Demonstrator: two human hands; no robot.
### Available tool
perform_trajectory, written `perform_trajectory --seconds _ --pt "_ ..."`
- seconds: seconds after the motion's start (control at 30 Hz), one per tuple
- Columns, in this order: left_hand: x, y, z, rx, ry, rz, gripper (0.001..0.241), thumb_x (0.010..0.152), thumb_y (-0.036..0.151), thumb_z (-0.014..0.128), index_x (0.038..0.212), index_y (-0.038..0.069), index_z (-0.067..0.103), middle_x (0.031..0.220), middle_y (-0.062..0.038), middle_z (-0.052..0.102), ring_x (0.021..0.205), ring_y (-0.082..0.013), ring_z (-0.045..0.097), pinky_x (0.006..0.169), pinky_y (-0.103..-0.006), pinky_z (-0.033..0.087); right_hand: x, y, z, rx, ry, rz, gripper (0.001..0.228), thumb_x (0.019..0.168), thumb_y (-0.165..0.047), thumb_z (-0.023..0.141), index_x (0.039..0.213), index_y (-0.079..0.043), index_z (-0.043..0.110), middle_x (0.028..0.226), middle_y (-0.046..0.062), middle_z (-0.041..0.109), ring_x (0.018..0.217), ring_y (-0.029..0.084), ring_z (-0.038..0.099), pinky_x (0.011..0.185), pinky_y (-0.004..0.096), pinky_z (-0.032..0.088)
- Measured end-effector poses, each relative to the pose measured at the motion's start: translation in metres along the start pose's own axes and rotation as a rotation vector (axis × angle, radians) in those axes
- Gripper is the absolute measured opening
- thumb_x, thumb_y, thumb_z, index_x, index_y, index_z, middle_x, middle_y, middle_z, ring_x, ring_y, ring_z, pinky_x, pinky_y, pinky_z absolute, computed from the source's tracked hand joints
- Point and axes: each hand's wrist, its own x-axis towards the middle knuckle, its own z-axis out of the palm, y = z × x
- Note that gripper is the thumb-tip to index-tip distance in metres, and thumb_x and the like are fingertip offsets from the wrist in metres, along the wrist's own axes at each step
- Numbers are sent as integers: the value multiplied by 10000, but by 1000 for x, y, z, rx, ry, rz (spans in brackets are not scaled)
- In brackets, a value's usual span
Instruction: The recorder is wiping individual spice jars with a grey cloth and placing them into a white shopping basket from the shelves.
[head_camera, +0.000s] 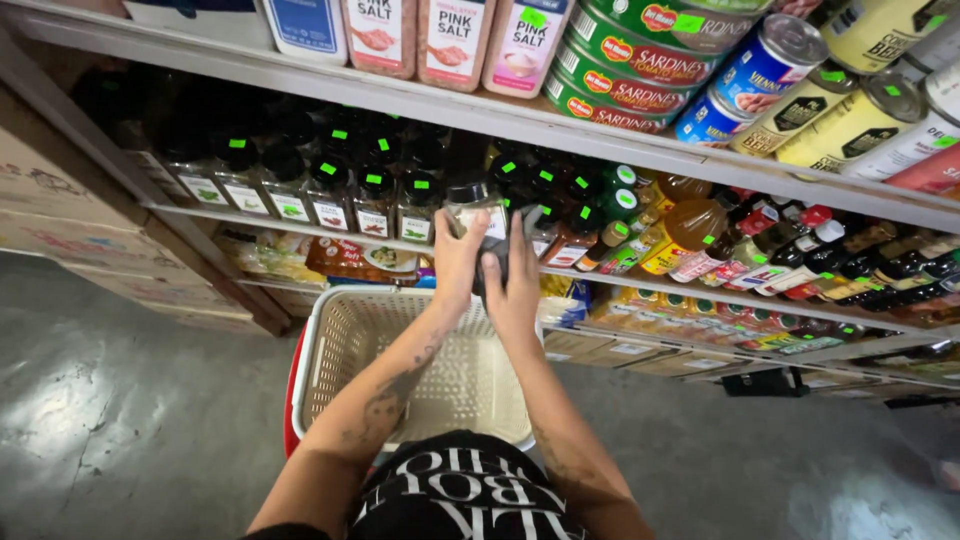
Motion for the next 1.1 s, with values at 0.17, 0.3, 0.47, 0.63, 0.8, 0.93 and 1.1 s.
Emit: perform_trajectory --seconds 0.17,0.3,0.47,0.63,0.8,0.93,1.1 --pt "-6 2 -9 -444 -220 -115 582 970 369 688 1380 2 496 1179 -86 662 1019 -156 639 892 -327 539 4 24 -12 502 -201 316 654 1084 -551 435 1547 -92 490 1387 138 641 1200 287 624 1029 428 504" --pt "24 -51 -14 -537 -347 -45 511 1052 366 646 1371 -9 510 1207 -75 606 1077 -166 608 940 -335 516 -14 26 -12 1122 -220 571 644 1032 -564 452 1522 -147 491 1497 71 561 1305 244 598 1103 415 490" --pt "-1 37 4 -114 -157 -10 561 1007 388 651 1412 42 475 1277 -75 602 1151 -133 583 989 -305 482 -14 -4 -19 593 -152 241 692 1041 -525 512 1548 -60 435 1479 154 567 1316 313 571 1112 439 453" --pt "-9 30 0 -300 -117 -183 559 977 459 649 1344 60 512 1215 -68 640 1058 -135 615 906 -311 517 -22 -28 -13 19 -75 -128 699 1081 -506 503 1583 -29 406 1546 157 515 1396 309 511 1158 404 403" --pt "-5 -14 -16 -377 -276 -137 603 1021 513 624 1294 -25 601 1122 -68 681 988 -141 635 872 -316 547 12 19 -21 772 -127 545 602 1010 -518 524 1392 -56 567 1275 97 658 1125 228 644 987 380 523" --pt "6 -17 -15 -157 -195 -63 642 1008 513 654 1343 -33 609 1185 -89 707 1056 -146 648 938 -297 537 1 24 -17 610 16 487 578 1031 -502 550 1285 8 646 1150 98 707 1015 221 667 901 366 544" --pt "-6 29 -19 237 -194 6 954 752 396 869 1503 18 420 1279 -149 676 1138 -212 639 999 -326 495 1 72 -30 -524 20 -106 362 1142 -357 530 1261 -55 691 1074 109 719 915 183 691 848 338 556"
